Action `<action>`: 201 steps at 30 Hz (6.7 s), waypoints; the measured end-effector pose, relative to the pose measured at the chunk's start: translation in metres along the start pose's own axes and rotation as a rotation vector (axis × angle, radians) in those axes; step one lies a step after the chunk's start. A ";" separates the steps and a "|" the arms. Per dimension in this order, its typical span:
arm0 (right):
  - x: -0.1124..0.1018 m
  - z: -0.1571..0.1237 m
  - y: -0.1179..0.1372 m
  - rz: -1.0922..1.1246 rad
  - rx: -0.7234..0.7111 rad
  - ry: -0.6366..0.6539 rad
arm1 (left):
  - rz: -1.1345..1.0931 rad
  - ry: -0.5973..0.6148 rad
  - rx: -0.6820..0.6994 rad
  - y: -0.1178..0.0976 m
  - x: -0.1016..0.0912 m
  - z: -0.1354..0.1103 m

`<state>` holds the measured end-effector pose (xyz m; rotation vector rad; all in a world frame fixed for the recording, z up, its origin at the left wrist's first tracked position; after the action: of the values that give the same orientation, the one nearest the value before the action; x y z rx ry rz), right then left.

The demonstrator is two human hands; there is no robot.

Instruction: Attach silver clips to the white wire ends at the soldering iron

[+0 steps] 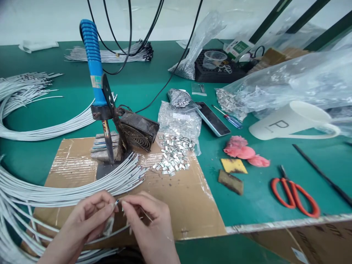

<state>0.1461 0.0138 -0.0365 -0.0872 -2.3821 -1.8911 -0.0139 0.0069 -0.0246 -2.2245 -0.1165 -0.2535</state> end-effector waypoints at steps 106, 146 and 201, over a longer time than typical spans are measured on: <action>-0.013 -0.001 0.006 -0.039 0.182 0.117 | 0.367 -0.144 0.131 -0.004 0.012 -0.002; -0.003 0.001 0.009 0.272 0.238 0.023 | -0.343 0.004 -0.161 -0.017 0.020 -0.004; -0.021 0.001 0.017 -0.048 0.088 0.192 | 0.272 -0.344 0.307 0.000 0.026 -0.010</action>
<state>0.1690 0.0193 -0.0229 0.1530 -2.3526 -1.7236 0.0103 -0.0007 -0.0124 -1.9305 -0.0337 0.2814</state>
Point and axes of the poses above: each hand's wrist, its own z-axis towards the middle knuckle, its own x-axis out of the palm, y = z × x, the point moved 1 cm from there along z, towards the middle knuckle, and after that the axes turned 1 degree about z, right-handed, at the moved point
